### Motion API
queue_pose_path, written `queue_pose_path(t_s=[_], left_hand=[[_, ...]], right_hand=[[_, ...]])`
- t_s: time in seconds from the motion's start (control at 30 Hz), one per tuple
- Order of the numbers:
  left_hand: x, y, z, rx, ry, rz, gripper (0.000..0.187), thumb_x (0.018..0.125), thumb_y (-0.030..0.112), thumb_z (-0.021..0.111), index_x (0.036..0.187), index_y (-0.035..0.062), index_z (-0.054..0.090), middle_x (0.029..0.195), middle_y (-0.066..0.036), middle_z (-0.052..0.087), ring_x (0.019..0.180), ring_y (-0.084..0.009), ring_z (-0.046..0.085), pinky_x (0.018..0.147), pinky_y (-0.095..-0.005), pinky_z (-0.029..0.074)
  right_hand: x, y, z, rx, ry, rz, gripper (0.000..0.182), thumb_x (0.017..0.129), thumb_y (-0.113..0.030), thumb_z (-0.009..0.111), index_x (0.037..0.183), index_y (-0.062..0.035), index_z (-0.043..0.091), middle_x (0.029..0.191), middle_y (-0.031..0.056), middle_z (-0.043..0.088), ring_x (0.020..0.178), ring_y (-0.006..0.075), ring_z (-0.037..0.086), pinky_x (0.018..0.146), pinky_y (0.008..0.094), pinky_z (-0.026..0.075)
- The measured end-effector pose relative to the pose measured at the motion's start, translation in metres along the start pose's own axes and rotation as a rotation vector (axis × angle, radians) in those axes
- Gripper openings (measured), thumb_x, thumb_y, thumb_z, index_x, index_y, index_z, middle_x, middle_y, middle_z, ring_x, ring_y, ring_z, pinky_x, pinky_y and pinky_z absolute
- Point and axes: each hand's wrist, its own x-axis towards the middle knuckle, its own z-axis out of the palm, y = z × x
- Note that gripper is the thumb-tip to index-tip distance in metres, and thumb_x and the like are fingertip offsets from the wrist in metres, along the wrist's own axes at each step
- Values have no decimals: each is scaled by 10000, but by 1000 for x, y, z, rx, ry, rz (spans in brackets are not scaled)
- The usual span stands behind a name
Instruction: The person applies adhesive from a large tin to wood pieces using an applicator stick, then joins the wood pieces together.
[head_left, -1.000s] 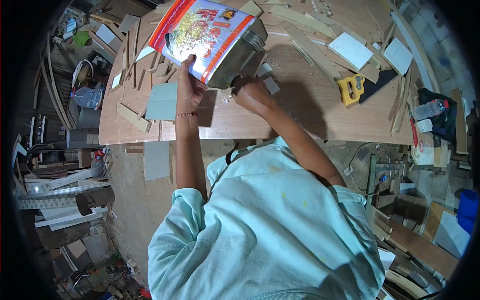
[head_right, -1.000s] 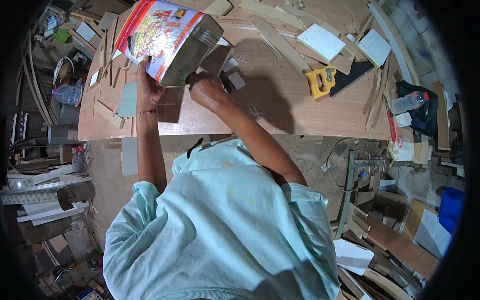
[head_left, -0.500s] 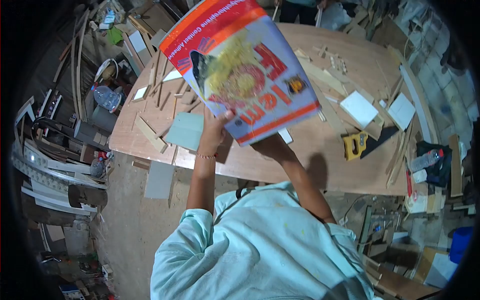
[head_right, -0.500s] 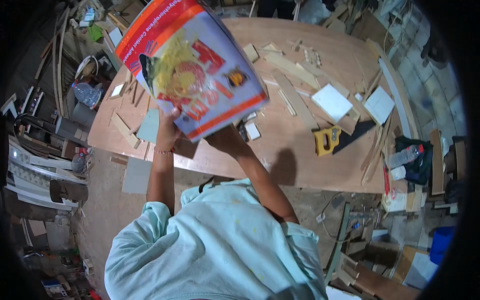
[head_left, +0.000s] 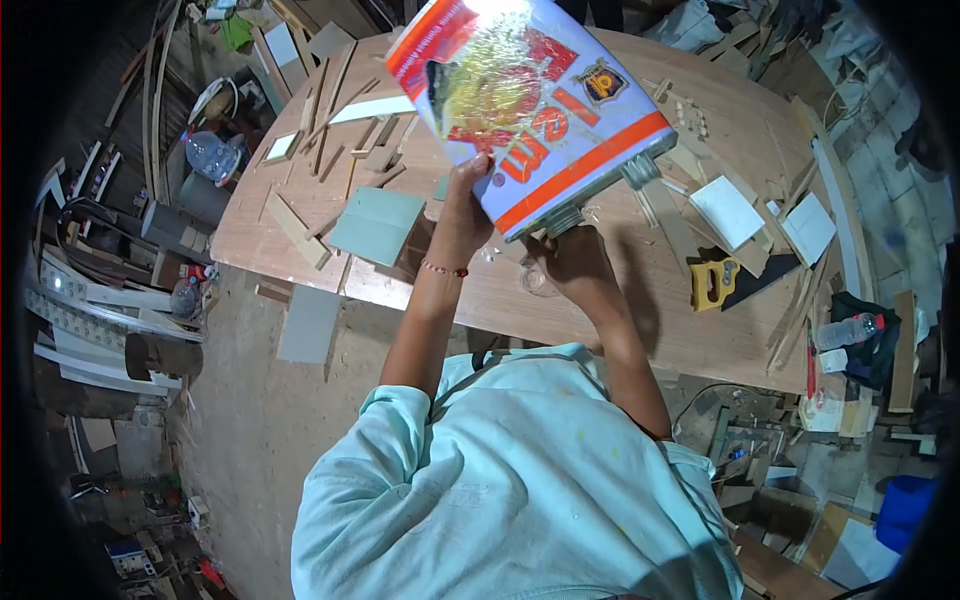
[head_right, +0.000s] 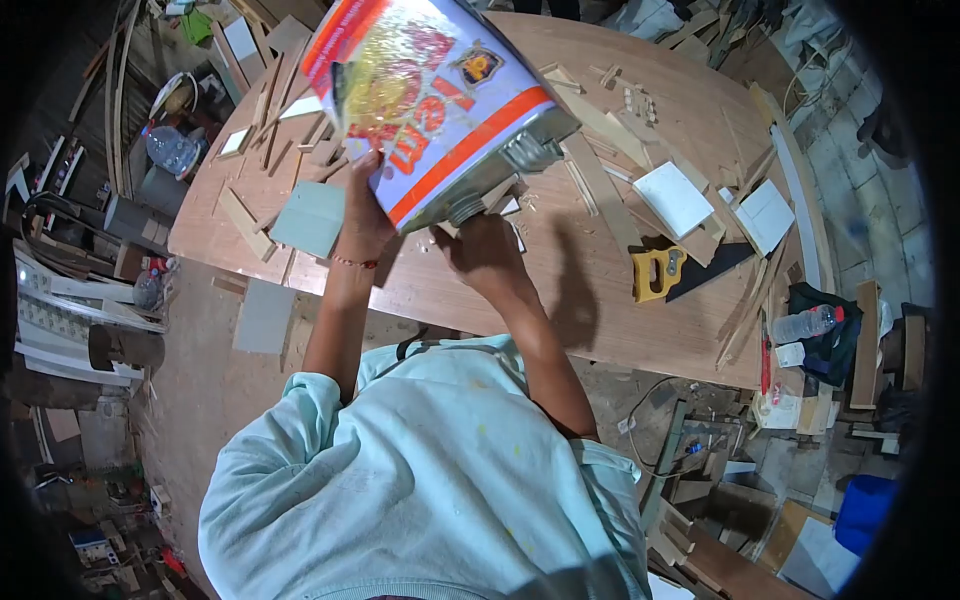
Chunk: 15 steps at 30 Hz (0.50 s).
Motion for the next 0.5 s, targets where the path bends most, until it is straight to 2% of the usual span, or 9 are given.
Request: queue_pose_path(t_s=[0.07,0.13,0.2,0.33,0.5], left_hand=[[6,-17,-4,-2,97,-39,528,771,325,546,1177,20,402,1125,-142,520,1016,-245,536,874,-375,447],[10,-32,-4,-24,91,-72,550,764,361,569,1180,44,397,1138,-124,513,1006,-223,540,879,-362,437],[10,-43,-6,-49,141,-208,571,749,388,585,1173,51,404,1144,-119,508,1008,-223,535,871,-368,436],[14,-70,-12,-89,151,-310,601,736,384,605,1162,17,393,1129,-136,506,1032,-252,509,913,-417,389],[27,-103,-34,-142,93,-437,638,717,430,610,1174,41,394,1139,-139,502,1046,-256,497,897,-482,378]], right_hand=[[-4,17,6,-218,17,-35,262,744,-231,609,813,22,590,686,197,595,648,345,588,582,379,473],[-9,25,9,-125,-6,31,271,742,-242,613,803,21,604,708,208,598,658,347,590,581,394,469],[-13,31,9,-217,-12,259,273,739,-246,621,787,23,611,723,213,601,672,345,593,583,402,466],[-20,56,7,-272,-158,393,345,730,-281,642,794,55,596,699,253,583,691,380,586,603,427,452],[-28,68,7,-244,-143,431,371,726,-283,648,788,76,580,709,264,578,704,392,582,625,431,444]])
